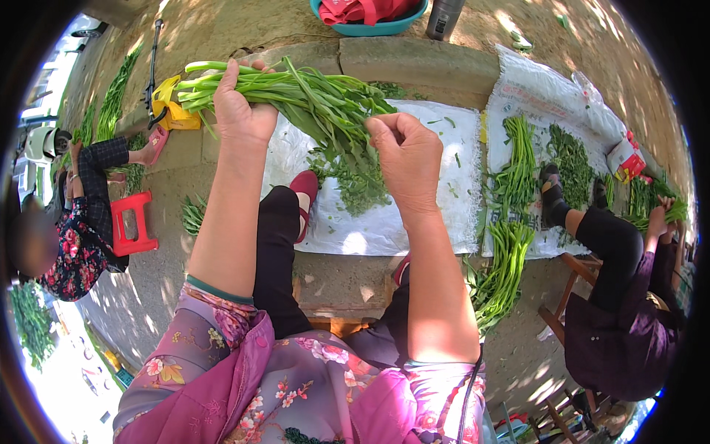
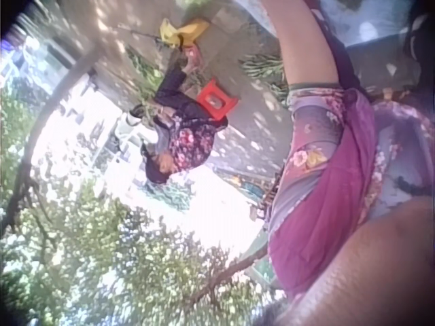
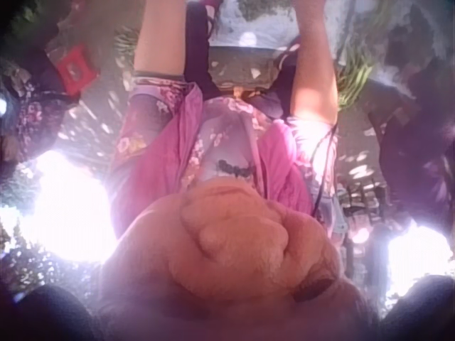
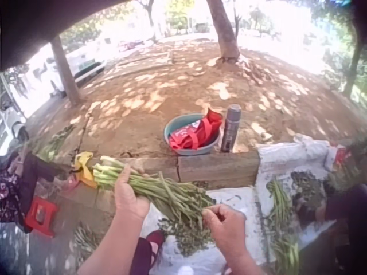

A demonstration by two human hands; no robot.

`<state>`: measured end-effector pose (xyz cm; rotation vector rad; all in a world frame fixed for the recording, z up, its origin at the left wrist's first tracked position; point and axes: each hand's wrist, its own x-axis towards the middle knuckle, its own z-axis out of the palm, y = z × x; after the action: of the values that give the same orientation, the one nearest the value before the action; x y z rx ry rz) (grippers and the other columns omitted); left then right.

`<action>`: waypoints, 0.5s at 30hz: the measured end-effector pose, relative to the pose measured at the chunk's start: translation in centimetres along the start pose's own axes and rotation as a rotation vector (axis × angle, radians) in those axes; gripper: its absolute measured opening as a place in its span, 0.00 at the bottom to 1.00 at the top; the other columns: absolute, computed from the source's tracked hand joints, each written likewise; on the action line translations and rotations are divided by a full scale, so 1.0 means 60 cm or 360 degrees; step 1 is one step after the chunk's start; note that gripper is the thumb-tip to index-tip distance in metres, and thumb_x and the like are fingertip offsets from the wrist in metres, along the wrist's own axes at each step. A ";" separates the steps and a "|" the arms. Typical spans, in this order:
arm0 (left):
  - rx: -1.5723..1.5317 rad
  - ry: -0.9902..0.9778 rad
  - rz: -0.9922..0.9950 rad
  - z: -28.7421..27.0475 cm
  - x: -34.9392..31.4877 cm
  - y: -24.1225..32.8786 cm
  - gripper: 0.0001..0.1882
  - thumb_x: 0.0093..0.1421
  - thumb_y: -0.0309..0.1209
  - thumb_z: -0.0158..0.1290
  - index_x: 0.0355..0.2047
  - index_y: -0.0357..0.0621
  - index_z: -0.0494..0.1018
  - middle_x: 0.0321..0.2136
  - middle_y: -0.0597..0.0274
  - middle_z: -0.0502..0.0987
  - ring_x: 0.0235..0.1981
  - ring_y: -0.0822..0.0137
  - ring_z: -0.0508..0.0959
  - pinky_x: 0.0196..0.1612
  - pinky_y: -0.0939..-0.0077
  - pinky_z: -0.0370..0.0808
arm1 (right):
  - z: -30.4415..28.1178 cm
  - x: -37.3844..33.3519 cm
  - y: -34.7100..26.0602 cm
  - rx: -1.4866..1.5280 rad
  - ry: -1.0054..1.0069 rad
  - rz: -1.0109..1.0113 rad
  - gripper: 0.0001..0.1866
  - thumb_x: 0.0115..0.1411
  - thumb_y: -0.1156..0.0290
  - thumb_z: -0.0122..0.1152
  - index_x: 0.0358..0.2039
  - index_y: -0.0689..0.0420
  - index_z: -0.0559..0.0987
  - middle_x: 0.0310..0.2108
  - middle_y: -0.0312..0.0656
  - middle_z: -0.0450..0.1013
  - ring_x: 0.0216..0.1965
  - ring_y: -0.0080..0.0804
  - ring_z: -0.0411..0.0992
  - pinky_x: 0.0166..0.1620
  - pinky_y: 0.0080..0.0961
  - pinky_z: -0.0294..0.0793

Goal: The person is snapping and cleaning green leafy vegetable stalks by hand, discarding unwanted pieces onto a tarp.

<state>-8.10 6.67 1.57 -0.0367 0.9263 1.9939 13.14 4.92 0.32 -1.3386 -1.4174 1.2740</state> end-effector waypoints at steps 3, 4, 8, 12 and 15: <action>0.0049 -0.0012 0.0018 0.005 -0.004 -0.007 0.09 0.59 0.35 0.52 0.35 0.46 0.66 0.29 0.60 0.72 0.31 0.61 0.71 0.39 0.63 0.69 | 0.002 -0.001 0.003 -0.0036 -0.0040 -0.0026 0.06 0.55 0.73 0.59 0.31 0.61 0.80 0.21 0.34 0.74 0.23 0.15 0.68 0.28 0.15 0.67; 0.0075 -0.0019 0.0042 0.008 -0.007 -0.009 0.09 0.59 0.35 0.53 0.36 0.46 0.66 0.29 0.59 0.72 0.31 0.61 0.71 0.39 0.63 0.70 | 0.003 -0.001 0.007 -0.0050 -0.0052 -0.0046 0.06 0.54 0.73 0.60 0.31 0.61 0.79 0.22 0.34 0.74 0.23 0.16 0.69 0.29 0.15 0.68; 0.0103 -0.0030 0.0072 0.016 -0.017 -0.015 0.11 0.57 0.31 0.55 0.38 0.43 0.66 0.29 0.58 0.72 0.29 0.60 0.72 0.35 0.63 0.71 | 0.014 0.000 0.011 0.0040 -0.0003 -0.0152 0.06 0.52 0.75 0.61 0.31 0.62 0.79 0.28 0.37 0.74 0.26 0.18 0.71 0.32 0.17 0.70; 0.0117 -0.0015 0.0131 0.027 -0.029 -0.018 0.10 0.57 0.30 0.54 0.36 0.42 0.66 0.29 0.59 0.72 0.29 0.62 0.72 0.35 0.65 0.71 | 0.015 -0.001 0.005 0.0003 -0.0052 -0.0137 0.07 0.51 0.76 0.61 0.32 0.62 0.79 0.29 0.38 0.73 0.27 0.19 0.71 0.33 0.17 0.71; 0.0180 -0.0020 0.0154 0.035 -0.038 -0.021 0.06 0.60 0.30 0.52 0.33 0.42 0.67 0.28 0.63 0.71 0.31 0.67 0.72 0.37 0.69 0.72 | 0.016 -0.003 0.006 -0.0006 -0.0062 -0.0142 0.07 0.51 0.76 0.62 0.32 0.62 0.79 0.28 0.38 0.73 0.26 0.20 0.71 0.32 0.18 0.71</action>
<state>-5.17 6.72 3.18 0.0858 1.0487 2.0244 12.29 4.60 -0.22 -1.2449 -1.4905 1.2456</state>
